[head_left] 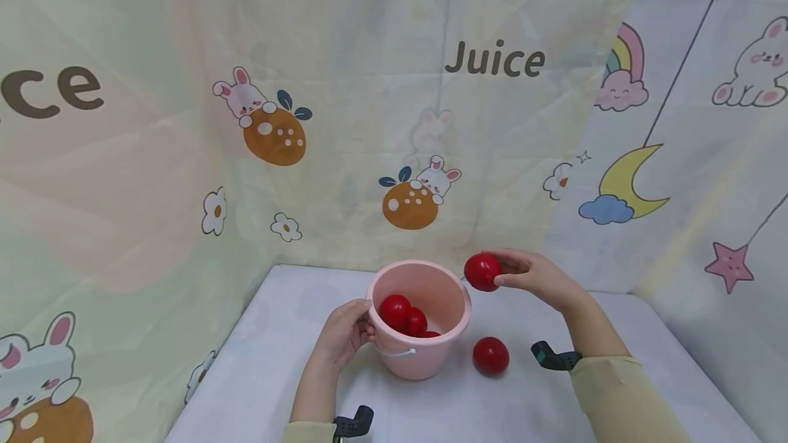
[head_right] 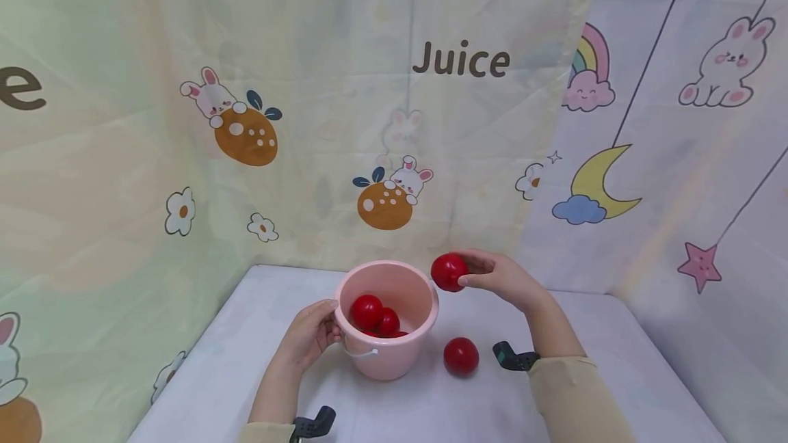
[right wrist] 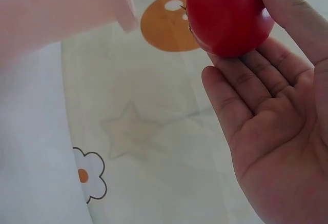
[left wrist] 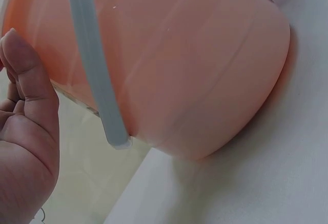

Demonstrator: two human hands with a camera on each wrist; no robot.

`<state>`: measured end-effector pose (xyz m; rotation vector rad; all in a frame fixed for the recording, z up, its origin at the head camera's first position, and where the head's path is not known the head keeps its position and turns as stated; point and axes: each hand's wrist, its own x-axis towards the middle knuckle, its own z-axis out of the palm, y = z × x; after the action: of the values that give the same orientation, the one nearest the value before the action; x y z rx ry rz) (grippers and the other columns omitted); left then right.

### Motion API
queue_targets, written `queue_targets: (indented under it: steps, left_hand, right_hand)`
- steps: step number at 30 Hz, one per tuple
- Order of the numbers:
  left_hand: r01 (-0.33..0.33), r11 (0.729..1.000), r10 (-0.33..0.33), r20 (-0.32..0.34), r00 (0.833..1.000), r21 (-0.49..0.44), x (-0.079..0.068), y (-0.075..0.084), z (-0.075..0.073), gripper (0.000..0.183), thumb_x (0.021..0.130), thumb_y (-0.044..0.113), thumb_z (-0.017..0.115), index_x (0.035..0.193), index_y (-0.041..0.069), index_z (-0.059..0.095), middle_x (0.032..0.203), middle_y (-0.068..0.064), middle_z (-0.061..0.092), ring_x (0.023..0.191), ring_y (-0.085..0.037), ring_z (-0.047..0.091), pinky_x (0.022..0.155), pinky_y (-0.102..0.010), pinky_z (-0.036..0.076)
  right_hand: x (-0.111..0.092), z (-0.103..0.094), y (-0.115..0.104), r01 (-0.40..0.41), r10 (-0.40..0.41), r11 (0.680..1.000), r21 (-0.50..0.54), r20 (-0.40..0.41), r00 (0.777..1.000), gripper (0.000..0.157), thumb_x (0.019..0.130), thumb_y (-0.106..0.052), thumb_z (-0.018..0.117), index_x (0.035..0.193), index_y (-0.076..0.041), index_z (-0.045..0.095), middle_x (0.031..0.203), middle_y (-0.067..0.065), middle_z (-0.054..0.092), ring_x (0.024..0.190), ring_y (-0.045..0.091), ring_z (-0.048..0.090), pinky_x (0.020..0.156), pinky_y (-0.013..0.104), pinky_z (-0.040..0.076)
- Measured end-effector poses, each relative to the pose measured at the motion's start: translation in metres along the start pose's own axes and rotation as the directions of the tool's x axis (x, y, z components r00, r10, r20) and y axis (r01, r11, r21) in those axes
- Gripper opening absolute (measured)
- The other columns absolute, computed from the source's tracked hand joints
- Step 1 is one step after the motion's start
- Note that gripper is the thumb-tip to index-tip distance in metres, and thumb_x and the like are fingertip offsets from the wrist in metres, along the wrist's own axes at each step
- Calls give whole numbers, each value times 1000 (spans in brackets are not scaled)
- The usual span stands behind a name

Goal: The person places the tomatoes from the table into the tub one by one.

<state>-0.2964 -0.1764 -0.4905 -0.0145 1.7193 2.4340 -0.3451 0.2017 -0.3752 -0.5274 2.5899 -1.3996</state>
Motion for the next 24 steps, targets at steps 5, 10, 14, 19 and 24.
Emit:
queue_targets:
  steps: [5, 10, 14, 19, 24]
  left_hand:
    - [13, 1000, -13, -9, 1000, -1, -1, 1, -1, 39, 97, 30, 58, 112, -6, 59, 72, -3, 63, 62, -13, 59, 65, -22, 57]
    - [11, 1000, -11, -11, 1000, 9, -1, 2, -2, 39, 97, 29, 58, 113, -6, 59, 72, -2, 63, 62, -12, 60, 65, -23, 58]
    - [10, 1000, -10, -9, 1000, 16, 0, 1, -3, 40, 97, 30, 58, 112, -6, 59, 73, -2, 63, 62, -12, 60, 66, -23, 58]
    - [10, 1000, -10, -7, 1000, 8, 0, 1, -3, 42, 97, 32, 59, 113, -6, 59, 73, -2, 63, 63, -13, 60, 67, -23, 58]
    - [6, 1000, -6, -4, 1000, -11, 0, 0, -1, 40, 96, 32, 61, 110, -5, 60, 73, -3, 63, 63, -14, 60, 66, -23, 58]
  right_hand:
    - [4, 4, -5, -17, 17, 1000, -4, 5, 1000, 73, 77, -40, 81, 142, -25, 51, 135, 6, 61, 124, 30, 58, 96, 49, 54]
    - [10, 9, -14, -10, 10, 1000, -21, 28, 1000, 73, 76, -43, 82, 141, -25, 52, 133, 4, 62, 123, 29, 59, 96, 50, 53]
    - [16, 13, -23, -5, 7, 999, -33, 47, 999, 73, 75, -43, 83, 139, -28, 54, 131, 2, 63, 122, 28, 59, 93, 46, 56]
    - [28, 21, -33, -19, 21, 1000, -22, 83, 996, 72, 73, -43, 84, 138, -29, 56, 131, 1, 63, 122, 27, 59, 91, 44, 57]
    - [43, 33, -39, -40, 44, 999, -34, 115, 992, 70, 71, -46, 85, 134, -32, 59, 129, -2, 64, 121, 25, 58, 90, 45, 56]
